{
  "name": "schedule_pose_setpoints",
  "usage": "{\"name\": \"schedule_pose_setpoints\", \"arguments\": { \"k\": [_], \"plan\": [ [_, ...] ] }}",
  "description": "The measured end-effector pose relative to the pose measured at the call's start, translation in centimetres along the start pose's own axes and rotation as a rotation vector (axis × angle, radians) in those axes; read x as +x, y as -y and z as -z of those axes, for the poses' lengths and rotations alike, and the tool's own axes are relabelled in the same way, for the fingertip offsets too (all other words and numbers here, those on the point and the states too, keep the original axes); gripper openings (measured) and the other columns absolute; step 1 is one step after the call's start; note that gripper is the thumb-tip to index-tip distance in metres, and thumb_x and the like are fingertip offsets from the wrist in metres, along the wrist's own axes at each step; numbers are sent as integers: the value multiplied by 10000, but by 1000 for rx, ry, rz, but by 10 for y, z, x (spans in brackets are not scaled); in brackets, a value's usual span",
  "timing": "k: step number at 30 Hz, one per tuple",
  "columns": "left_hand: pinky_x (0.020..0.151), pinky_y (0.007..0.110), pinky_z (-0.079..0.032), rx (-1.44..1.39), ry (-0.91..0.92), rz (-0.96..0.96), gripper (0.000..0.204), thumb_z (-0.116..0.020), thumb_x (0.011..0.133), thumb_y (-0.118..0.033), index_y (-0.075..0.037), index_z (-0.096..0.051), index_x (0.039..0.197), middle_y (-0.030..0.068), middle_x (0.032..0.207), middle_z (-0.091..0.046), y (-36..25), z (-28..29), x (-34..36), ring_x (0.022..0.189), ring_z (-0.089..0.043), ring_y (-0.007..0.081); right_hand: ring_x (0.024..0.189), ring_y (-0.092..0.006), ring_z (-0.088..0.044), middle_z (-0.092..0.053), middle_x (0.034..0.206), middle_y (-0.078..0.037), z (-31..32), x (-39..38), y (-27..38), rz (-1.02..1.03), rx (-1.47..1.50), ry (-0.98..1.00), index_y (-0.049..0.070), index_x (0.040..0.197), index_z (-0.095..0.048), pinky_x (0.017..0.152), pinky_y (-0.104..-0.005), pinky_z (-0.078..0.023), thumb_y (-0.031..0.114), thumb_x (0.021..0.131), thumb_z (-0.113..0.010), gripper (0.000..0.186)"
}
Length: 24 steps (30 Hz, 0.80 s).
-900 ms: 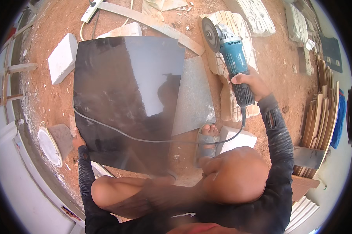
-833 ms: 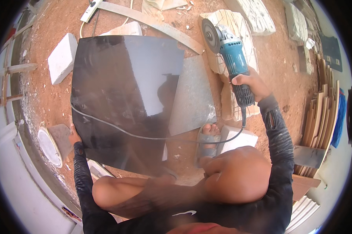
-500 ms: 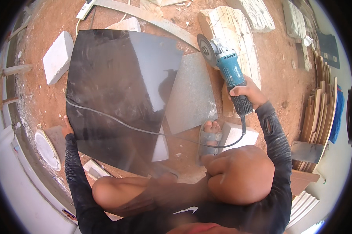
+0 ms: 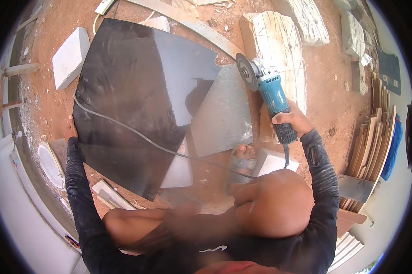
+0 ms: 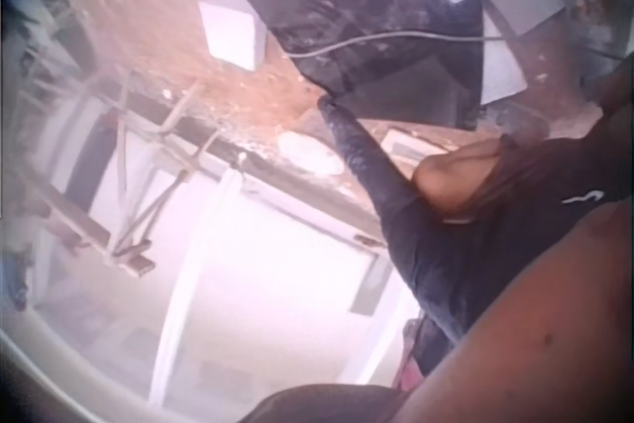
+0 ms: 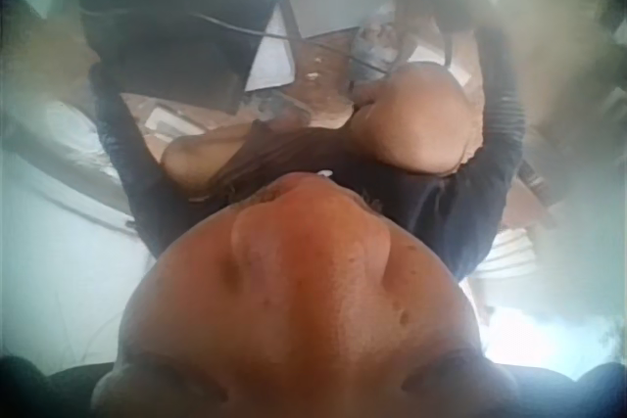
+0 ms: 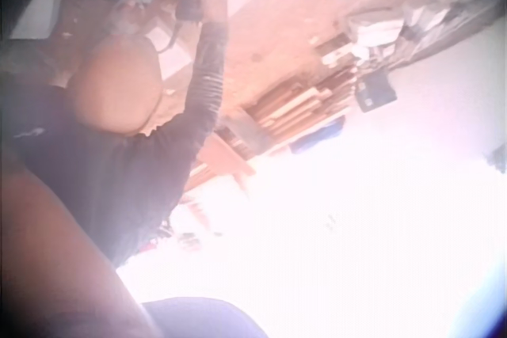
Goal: The person uses an angle grinder to cut a large, dark rectangular tile placed on the ground. They hold the tile with one hand and guide the grinder along a marked line with the other. After cutting, the person hands the tile to another individual.
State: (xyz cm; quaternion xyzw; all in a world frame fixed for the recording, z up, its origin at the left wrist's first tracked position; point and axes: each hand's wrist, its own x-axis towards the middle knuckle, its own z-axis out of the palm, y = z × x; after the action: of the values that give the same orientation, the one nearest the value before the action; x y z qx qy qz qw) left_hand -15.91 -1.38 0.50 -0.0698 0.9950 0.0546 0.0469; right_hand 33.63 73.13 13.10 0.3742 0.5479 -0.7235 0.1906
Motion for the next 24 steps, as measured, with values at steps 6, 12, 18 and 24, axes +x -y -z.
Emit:
{"name": "schedule_pose_setpoints", "arguments": {
  "k": [6, 12, 18, 24],
  "plan": [
    [993, 488, -454, 99, -9, -15, 1032, -322, 886, -859, 61, -706, 1155, 338, 1113, -679, -4, 10, -6, 1123, -628, 481, 836, -151, -606, -597, 957, -55, -1, 6, 1, 6, 6, -8, 1, 1288, -522, 786, -303, -514, 163, 676, -777, 682],
    [1071, 468, -406, 12, 18, -16, 954, -298, 935, -803, 8, -635, 1308, 301, 1280, -625, 7, 4, -19, 1250, -562, 452, 777, -162, -640, -622, 906, -75, -8, 10, 0, 149, 31, -45, 3, 1199, -531, 732, -300, -534, 119, 690, -748, 565],
    [1159, 424, -316, 68, 190, 56, 900, -287, 969, -758, -52, -471, 1496, 257, 1521, -450, 29, 20, -40, 1408, -431, 395, 787, -167, -636, -628, 914, -86, -22, 26, 25, 215, 120, -31, 5, 1211, -530, 749, -298, -528, 147, 703, -748, 571],
    [1142, 446, -337, -32, 143, -40, 904, -299, 968, -756, -27, -509, 1460, 274, 1468, -506, 13, 3, -63, 1359, -476, 425, 774, -171, -652, -641, 905, -83, -14, 35, 25, 222, 117, -41, -16, 1258, -518, 733, -310, -541, 178, 703, -771, 640]
  ]
}}
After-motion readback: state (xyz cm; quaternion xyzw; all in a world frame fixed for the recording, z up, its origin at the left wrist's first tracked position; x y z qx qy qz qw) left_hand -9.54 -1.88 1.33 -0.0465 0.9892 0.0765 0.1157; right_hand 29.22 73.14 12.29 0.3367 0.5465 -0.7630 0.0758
